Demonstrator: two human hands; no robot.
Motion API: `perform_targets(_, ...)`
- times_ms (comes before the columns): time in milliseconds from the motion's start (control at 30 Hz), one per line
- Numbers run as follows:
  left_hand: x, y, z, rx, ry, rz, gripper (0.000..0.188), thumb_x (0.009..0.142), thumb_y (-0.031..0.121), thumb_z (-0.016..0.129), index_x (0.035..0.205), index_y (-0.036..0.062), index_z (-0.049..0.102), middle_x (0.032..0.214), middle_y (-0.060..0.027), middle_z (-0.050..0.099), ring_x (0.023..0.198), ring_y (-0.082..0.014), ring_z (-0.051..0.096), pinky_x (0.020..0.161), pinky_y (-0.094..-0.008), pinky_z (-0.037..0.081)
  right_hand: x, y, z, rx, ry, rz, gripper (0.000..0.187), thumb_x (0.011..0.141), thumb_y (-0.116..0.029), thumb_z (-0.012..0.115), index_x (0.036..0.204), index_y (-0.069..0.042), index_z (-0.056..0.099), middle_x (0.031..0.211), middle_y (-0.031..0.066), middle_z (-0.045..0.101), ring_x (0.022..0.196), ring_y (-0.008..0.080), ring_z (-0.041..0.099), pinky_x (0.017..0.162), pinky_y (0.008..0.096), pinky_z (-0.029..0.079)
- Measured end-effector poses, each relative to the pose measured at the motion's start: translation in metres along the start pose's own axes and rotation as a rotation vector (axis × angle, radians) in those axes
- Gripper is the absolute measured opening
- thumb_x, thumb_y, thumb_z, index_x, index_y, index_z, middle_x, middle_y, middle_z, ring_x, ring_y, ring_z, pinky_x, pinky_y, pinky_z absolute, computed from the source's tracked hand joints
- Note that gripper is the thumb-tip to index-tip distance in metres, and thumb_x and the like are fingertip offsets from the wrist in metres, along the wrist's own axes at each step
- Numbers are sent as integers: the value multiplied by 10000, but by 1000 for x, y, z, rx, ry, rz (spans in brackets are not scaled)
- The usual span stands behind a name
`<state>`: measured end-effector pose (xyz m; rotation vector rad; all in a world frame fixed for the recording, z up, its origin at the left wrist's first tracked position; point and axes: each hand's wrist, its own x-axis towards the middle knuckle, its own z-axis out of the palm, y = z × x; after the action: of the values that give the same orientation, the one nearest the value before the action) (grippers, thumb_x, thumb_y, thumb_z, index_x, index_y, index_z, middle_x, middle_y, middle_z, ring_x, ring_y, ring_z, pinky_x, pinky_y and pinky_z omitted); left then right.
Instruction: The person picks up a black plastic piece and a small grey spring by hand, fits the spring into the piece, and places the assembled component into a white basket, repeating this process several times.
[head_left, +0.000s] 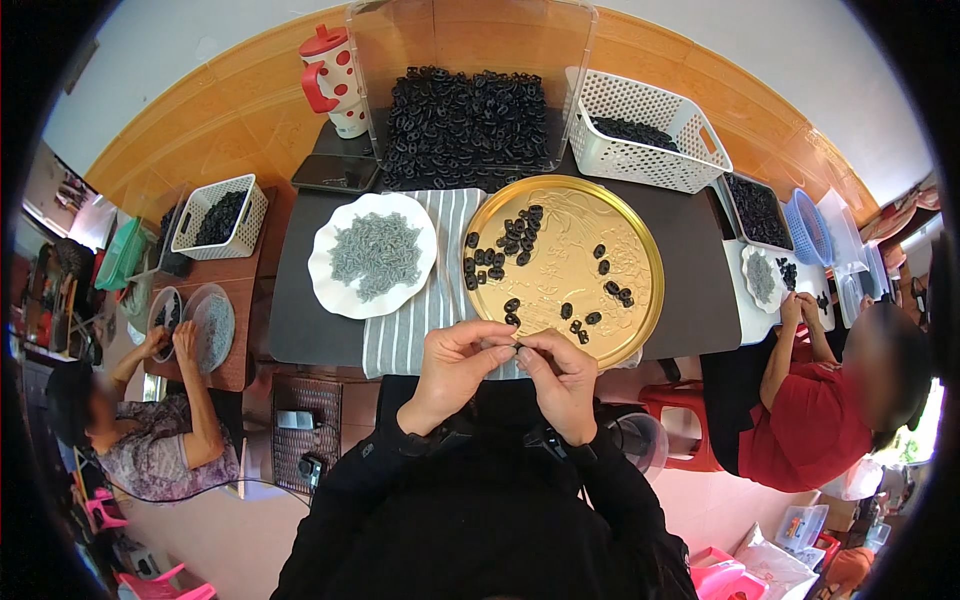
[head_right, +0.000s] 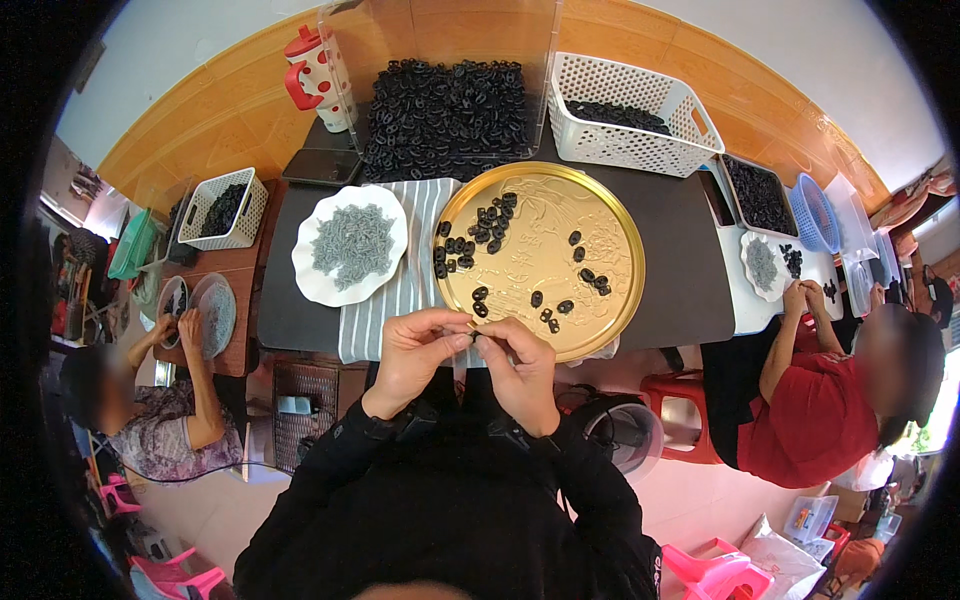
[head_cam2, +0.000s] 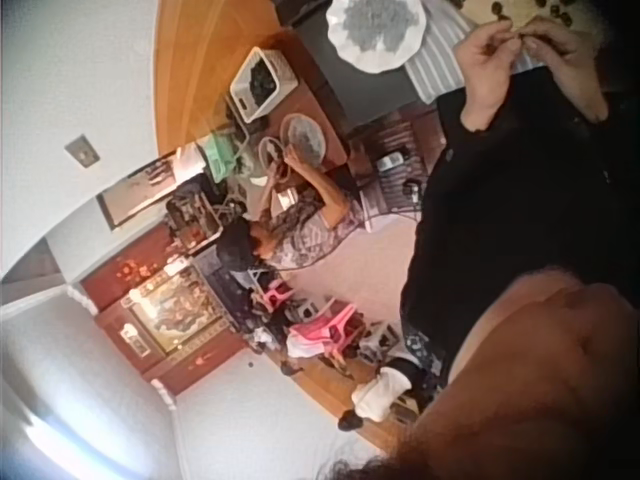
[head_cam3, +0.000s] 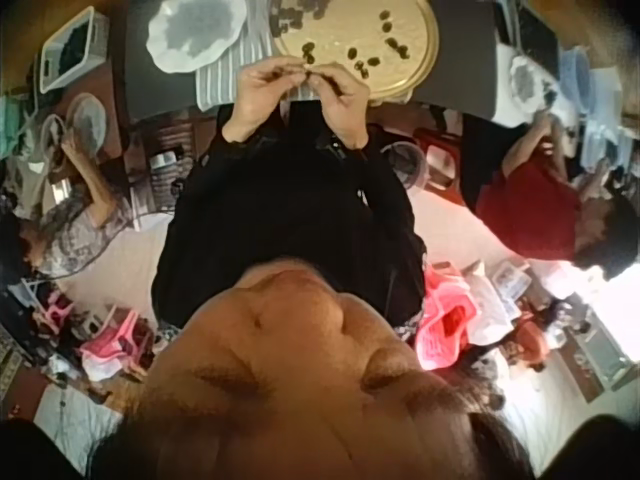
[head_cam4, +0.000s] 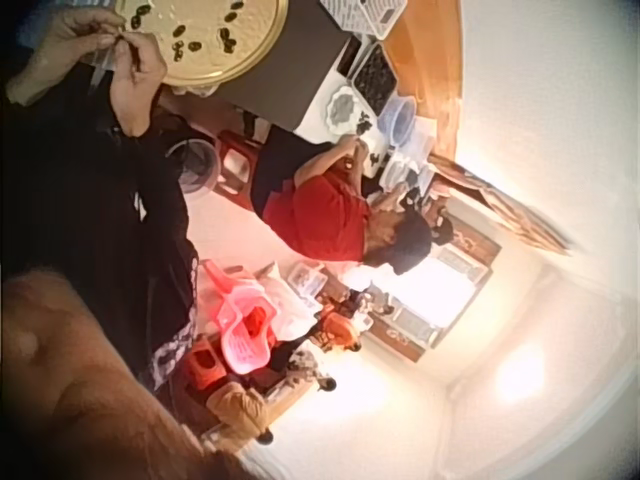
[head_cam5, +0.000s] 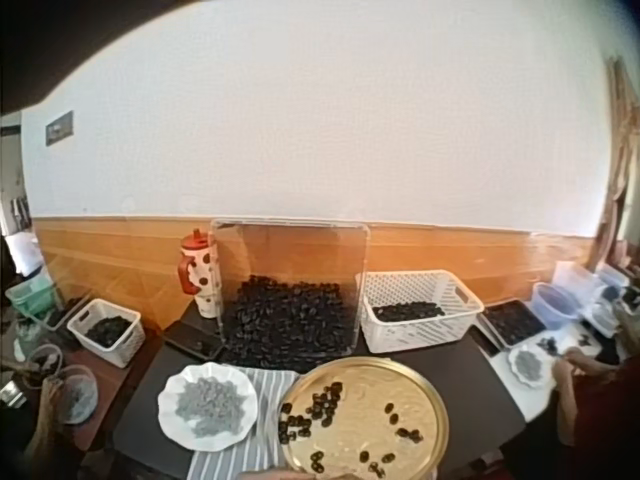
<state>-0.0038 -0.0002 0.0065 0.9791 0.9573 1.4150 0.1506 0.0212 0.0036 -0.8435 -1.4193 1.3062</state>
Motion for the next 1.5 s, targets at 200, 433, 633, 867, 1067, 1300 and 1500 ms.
perform_targets(200,-4,-2,1,-34,4,23,243,826,-89,617,1055,-14,655,898,-73,675,806,-85,608,706,-208,486,2,-5,-2,137,46,173,83,880,27,563,953,28,603,834,42,612,717,76,560,677,198,450)
perform_targets(433,-4,-2,3,11,16,42,257,820,-98,618,1060,-13,651,902,-75,668,809,-91,607,710,-213,487,2,0,5,203,102,94,20,885,15,569,901,20,581,883,16,569,795,68,519,727,203,412)
perform_targets(633,-4,-1,4,16,14,21,261,814,-96,627,1060,-13,651,892,-70,666,806,-91,607,721,-217,490,2,2,6,122,59,22,17,883,21,563,895,17,575,902,31,555,804,76,504,723,202,399)
perform_targets(867,-4,1,7,15,24,43,263,803,-92,644,1052,-6,658,855,-54,661,750,-75,589,668,-207,473,2,3,4,57,49,-7,25,868,31,572,885,13,575,906,39,556,795,82,514,699,204,409)
perform_targets(1067,-3,-10,3,208,30,112,306,761,-104,662,1050,-5,657,836,-61,656,749,-90,595,691,-227,481,2,0,6,-27,32,-56,52,850,55,572,878,12,579,918,51,557,790,85,529,656,199,423)
perform_targets(1300,6,-2,15,106,-32,102,359,768,-128,641,1108,-17,626,924,-52,626,850,-91,582,744,-228,468,4,3,3,133,109,-1,46,848,47,584,883,18,587,950,57,554,810,92,524,724,209,425)
perform_targets(1500,3,1,6,236,-62,-7,201,816,-18,654,1015,-36,635,892,-75,633,763,-104,598,668,-232,475,4,1,1,168,160,-16,26,863,26,579,881,17,594,959,57,556,826,94,516,730,214,425)
